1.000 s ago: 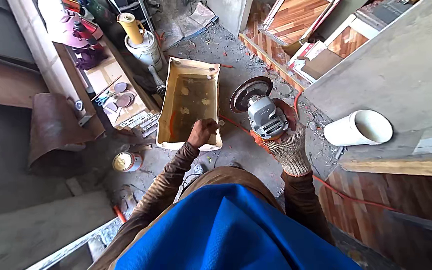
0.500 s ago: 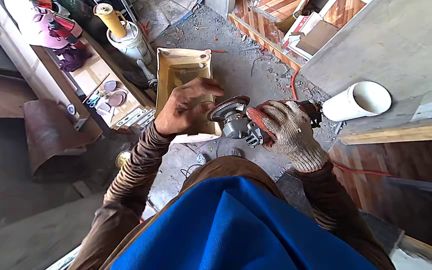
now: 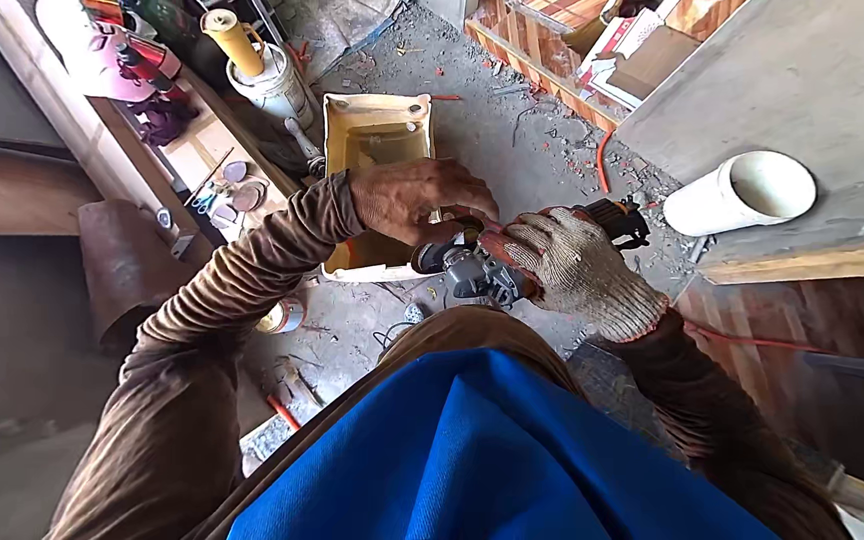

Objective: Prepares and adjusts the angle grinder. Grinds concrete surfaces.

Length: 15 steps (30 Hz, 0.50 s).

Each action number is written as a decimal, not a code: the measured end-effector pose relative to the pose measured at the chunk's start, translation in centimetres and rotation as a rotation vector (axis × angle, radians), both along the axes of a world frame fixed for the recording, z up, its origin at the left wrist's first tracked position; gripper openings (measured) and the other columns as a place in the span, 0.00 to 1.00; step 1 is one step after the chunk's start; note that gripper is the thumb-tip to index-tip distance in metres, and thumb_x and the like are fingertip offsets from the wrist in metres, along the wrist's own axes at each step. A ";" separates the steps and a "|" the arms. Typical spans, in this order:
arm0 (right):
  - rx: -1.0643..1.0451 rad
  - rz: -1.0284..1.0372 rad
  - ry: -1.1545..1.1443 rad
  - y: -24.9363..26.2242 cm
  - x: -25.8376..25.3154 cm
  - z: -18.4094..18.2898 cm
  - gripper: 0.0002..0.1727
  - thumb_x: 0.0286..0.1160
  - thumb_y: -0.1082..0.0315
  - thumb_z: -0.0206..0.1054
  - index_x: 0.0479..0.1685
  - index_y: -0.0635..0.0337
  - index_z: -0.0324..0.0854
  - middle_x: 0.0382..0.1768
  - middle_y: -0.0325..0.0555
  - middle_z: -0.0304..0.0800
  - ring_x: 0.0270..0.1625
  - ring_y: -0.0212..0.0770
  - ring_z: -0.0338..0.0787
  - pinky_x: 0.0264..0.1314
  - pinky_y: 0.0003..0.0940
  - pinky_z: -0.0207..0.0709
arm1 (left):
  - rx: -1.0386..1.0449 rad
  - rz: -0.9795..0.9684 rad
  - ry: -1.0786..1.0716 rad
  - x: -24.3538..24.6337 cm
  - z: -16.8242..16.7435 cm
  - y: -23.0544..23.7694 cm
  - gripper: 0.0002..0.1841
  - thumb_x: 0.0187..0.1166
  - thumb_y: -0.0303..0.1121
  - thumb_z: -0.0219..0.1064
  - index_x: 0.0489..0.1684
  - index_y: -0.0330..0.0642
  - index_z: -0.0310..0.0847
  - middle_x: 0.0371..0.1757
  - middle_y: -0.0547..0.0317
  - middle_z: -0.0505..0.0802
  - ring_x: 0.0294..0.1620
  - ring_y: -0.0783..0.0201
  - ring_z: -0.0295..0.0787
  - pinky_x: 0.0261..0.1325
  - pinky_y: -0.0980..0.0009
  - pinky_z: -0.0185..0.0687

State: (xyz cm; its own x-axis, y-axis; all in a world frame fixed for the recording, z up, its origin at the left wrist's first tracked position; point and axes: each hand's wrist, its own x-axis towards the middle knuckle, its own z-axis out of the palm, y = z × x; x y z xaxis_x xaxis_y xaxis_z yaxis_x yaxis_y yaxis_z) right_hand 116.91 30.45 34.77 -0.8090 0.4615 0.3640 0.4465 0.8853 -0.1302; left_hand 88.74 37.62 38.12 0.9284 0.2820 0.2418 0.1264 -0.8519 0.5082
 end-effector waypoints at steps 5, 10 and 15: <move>-0.006 -0.011 -0.069 0.6 0.3 -0.7 0.29 0.63 0.68 0.72 0.71 0.50 0.83 0.47 0.52 0.93 0.51 0.57 0.92 0.52 0.56 0.81 | 0.058 0.105 -0.057 -1.1 -1.1 -1.9 0.21 0.69 0.35 0.67 0.61 0.40 0.88 0.50 0.54 0.93 0.58 0.58 0.89 0.67 0.58 0.84; -0.022 0.007 -0.119 1.5 0.2 -1.1 0.33 0.52 0.68 0.75 0.68 0.51 0.83 0.47 0.52 0.93 0.51 0.57 0.92 0.51 0.56 0.81 | 0.319 0.201 0.103 -1.7 -1.9 -4.7 0.18 0.77 0.38 0.59 0.57 0.46 0.91 0.48 0.56 0.94 0.58 0.54 0.91 0.86 0.34 0.59; -0.041 0.010 -0.140 2.2 -0.5 -1.1 0.29 0.50 0.68 0.76 0.61 0.54 0.86 0.44 0.53 0.93 0.49 0.57 0.92 0.51 0.56 0.81 | 0.409 0.228 0.138 -2.6 -2.1 -5.2 0.13 0.78 0.38 0.60 0.41 0.48 0.94 0.51 0.56 0.94 0.65 0.49 0.87 0.86 0.30 0.51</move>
State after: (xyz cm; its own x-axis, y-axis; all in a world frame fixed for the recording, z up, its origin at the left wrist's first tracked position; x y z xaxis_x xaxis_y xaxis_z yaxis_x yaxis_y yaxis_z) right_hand 116.46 32.64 33.67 -0.8553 0.4649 0.2286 0.4536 0.8852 -0.1032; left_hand 86.18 32.46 36.03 0.8853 0.3895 0.2542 0.3757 -0.9210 0.1030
